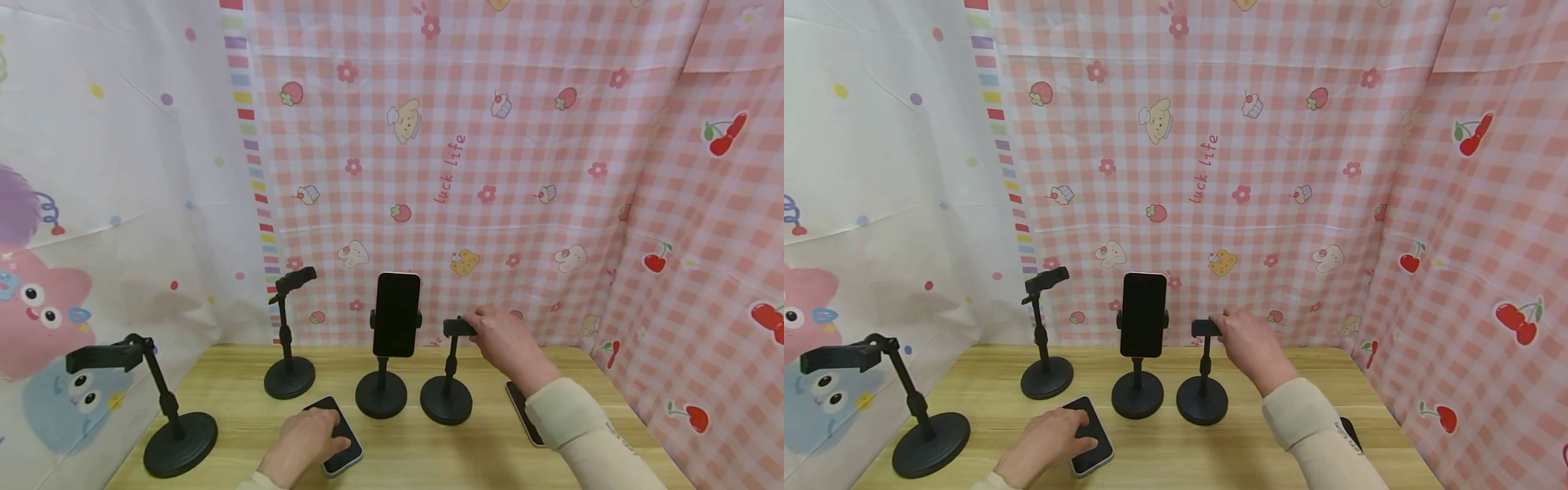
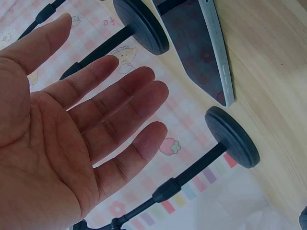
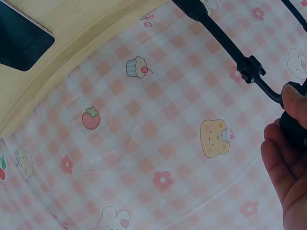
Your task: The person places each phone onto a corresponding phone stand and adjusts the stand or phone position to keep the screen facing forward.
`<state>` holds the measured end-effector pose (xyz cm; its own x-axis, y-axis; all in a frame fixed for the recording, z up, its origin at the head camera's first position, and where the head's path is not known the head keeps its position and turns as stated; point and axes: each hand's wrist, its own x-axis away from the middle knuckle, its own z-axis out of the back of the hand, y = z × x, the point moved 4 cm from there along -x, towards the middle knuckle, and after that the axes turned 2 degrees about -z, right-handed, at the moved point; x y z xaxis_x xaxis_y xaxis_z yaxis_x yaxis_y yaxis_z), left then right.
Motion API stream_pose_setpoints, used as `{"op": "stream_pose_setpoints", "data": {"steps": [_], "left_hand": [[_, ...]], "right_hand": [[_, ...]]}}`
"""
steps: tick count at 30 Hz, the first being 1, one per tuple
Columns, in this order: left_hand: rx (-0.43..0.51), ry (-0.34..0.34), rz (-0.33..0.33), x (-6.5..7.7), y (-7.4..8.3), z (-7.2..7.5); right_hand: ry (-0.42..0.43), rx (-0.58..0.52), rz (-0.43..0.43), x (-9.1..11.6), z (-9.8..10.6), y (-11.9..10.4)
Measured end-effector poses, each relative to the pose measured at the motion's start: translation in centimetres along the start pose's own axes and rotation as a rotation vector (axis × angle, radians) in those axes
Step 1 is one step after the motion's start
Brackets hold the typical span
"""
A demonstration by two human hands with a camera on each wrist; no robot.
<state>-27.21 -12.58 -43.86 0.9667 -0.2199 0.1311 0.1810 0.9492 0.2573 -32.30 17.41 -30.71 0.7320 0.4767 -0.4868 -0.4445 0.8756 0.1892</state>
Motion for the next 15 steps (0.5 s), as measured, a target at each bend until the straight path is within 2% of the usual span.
{"op": "stream_pose_setpoints", "data": {"steps": [15], "left_hand": [[0.002,0.007,-0.005,-0.21,0.37,-0.17]], "right_hand": [[0.042,-0.089,-0.02,0.8,-0.27,0.37]]}}
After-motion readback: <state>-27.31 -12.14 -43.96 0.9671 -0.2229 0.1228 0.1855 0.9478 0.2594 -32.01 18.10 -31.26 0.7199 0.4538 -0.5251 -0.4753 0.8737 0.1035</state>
